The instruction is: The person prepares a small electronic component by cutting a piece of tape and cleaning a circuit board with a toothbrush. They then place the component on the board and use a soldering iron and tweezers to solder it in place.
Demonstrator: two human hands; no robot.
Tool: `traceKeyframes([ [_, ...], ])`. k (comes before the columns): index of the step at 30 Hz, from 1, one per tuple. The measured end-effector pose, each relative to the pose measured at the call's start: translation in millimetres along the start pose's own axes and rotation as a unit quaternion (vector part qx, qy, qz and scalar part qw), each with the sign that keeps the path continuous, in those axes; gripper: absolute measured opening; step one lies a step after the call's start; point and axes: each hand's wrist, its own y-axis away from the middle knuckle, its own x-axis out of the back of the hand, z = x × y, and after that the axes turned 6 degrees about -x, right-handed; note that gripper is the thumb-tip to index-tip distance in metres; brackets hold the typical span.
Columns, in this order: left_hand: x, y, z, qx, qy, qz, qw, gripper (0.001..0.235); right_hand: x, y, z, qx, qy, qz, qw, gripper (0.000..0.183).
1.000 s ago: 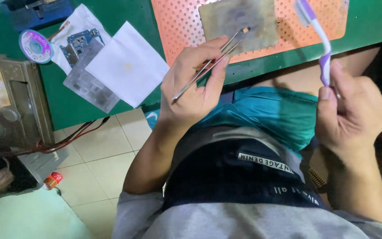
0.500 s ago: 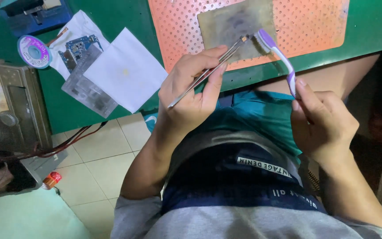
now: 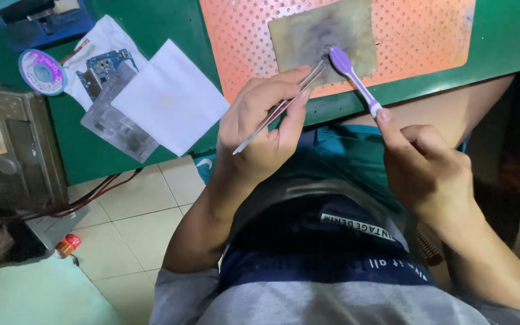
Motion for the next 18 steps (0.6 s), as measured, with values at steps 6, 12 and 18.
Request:
traceKeyframes([
  [6, -2, 2, -2, -0.001, 0.005, 0.004, 1.0, 0.014, -1, -9, 0, 0.026, -0.007, 0.017, 0.999, 0.046],
  [12, 3, 1, 0, -0.015, 0.009, 0.001, 1.0, 0.018, 26, 2, 4, 0.014, -0.093, 0.023, 0.995, 0.033],
  [18, 4, 2, 0, -0.028, 0.01, 0.029, 0.999, 0.02, -1, -2, 0, 0.005, 0.049, 0.003, 0.999, 0.049],
])
